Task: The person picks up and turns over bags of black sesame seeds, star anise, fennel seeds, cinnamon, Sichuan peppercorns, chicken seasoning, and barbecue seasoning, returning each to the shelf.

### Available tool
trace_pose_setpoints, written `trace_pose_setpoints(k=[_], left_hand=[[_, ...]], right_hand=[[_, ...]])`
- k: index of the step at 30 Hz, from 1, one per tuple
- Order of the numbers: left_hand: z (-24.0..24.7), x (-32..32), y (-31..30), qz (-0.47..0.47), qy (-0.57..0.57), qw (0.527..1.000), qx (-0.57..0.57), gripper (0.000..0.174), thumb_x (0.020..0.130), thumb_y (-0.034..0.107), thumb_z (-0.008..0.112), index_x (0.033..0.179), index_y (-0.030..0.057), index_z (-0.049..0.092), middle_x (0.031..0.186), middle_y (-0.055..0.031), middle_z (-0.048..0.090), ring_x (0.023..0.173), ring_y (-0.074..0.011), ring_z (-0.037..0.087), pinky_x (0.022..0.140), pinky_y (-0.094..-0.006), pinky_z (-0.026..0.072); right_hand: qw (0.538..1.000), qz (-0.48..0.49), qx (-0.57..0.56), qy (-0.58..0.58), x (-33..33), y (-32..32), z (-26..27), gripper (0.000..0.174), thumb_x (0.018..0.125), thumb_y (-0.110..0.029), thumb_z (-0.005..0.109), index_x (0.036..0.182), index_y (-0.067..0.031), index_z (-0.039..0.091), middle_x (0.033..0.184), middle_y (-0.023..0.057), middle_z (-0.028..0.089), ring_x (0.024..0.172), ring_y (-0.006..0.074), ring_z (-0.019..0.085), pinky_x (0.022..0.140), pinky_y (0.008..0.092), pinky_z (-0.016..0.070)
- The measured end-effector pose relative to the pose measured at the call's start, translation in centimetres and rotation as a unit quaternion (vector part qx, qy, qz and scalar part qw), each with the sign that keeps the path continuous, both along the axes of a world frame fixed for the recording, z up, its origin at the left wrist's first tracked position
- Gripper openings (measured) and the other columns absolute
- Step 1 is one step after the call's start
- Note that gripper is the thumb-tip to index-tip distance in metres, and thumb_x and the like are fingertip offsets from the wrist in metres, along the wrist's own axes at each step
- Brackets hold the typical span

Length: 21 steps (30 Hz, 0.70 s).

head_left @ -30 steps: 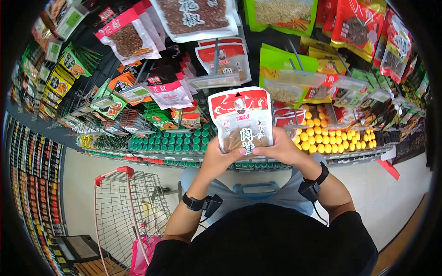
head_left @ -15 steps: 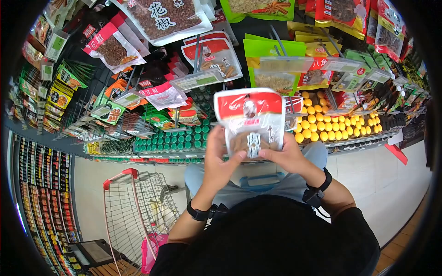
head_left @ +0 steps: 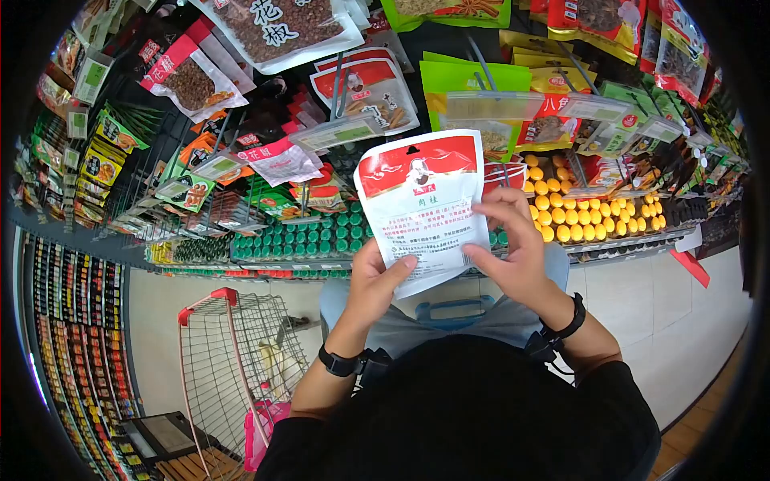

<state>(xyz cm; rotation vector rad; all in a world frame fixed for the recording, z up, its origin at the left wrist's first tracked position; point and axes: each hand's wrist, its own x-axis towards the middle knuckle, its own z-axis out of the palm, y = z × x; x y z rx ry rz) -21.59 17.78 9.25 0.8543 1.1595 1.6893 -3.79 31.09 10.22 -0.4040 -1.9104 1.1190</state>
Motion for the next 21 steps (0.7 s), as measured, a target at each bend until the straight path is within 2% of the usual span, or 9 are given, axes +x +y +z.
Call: trace_pose_setpoints(k=[1, 3, 4, 6, 10, 21], left_hand=[[0.1, 0.0, 0.1, -0.005, -0.001, 1.000, 0.000, 0.037, 0.085, 0.006, 0.062, 0.118, -0.0029, 0.050, 0.113, -0.0120, 0.061, 0.102, -0.0156, 0.057, 0.089, -0.0310, 0.0448], [0.5, 0.0, 0.2, -0.001, 0.000, 1.000, 0.003, 0.037, 0.085, 0.006, 0.062, 0.118, -0.0032, 0.050, 0.113, -0.0121, 0.061, 0.102, -0.0158, 0.057, 0.088, -0.0311, 0.0448], [0.6, 0.0, 0.3, 0.003, 0.000, 1.000, 0.005, 0.037, 0.085, 0.006, 0.062, 0.118, -0.0034, 0.050, 0.113, -0.0122, 0.061, 0.102, -0.0160, 0.057, 0.088, -0.0312, 0.0447], [0.7, -0.1, 0.3, -0.002, 0.018, 1.000, 0.011, 0.037, 0.085, 0.006, 0.062, 0.118, -0.0037, 0.050, 0.113, -0.0123, 0.061, 0.102, -0.0161, 0.057, 0.088, -0.0311, 0.0447], [1.1, -0.1, 0.1, -0.013, 0.054, 0.998, 0.017, 0.038, 0.084, 0.005, 0.062, 0.119, -0.0048, 0.049, 0.114, -0.0126, 0.061, 0.102, -0.0163, 0.057, 0.088, -0.0310, 0.0448], [2.0, 0.5, -0.7, -0.028, 0.099, 0.995, 0.017, 0.034, 0.085, 0.006, 0.063, 0.115, -0.0056, 0.052, 0.111, -0.0125, 0.062, 0.100, -0.0154, 0.058, 0.087, -0.0306, 0.0455]], right_hand=[[1.000, 0.000, 0.000, 0.000, -0.1, 0.0, -0.2, 0.047, 0.071, -0.005, 0.074, 0.115, -0.0065, 0.058, 0.118, 0.0114, 0.046, 0.106, 0.0206, 0.050, 0.083, 0.0279, 0.0455], [0.989, 0.094, -0.110, 0.037, -0.3, -0.3, -0.6, 0.063, 0.073, -0.001, 0.071, 0.130, -0.0058, 0.044, 0.128, 0.0126, 0.041, 0.116, 0.0212, 0.046, 0.092, 0.0303, 0.0425], [0.989, 0.092, -0.110, 0.036, -0.4, -0.5, -0.7, 0.063, 0.073, -0.001, 0.071, 0.130, -0.0058, 0.044, 0.128, 0.0126, 0.041, 0.116, 0.0212, 0.046, 0.092, 0.0303, 0.0425], [0.949, 0.194, -0.232, 0.090, -0.7, -0.8, -0.8, 0.075, 0.076, 0.004, 0.068, 0.139, -0.0035, 0.028, 0.136, 0.0141, 0.036, 0.125, 0.0214, 0.039, 0.099, 0.0329, 0.0378], [0.951, 0.208, -0.213, 0.081, -0.5, -0.6, -1.5, 0.078, 0.076, 0.008, 0.065, 0.141, -0.0015, 0.021, 0.140, 0.0157, 0.032, 0.129, 0.0208, 0.035, 0.101, 0.0340, 0.0363], [0.947, 0.210, -0.208, 0.125, -0.3, -0.8, -1.7, 0.081, 0.076, 0.009, 0.065, 0.141, -0.0028, 0.017, 0.134, 0.0198, 0.041, 0.123, 0.0234, 0.043, 0.099, 0.0353, 0.0387]])
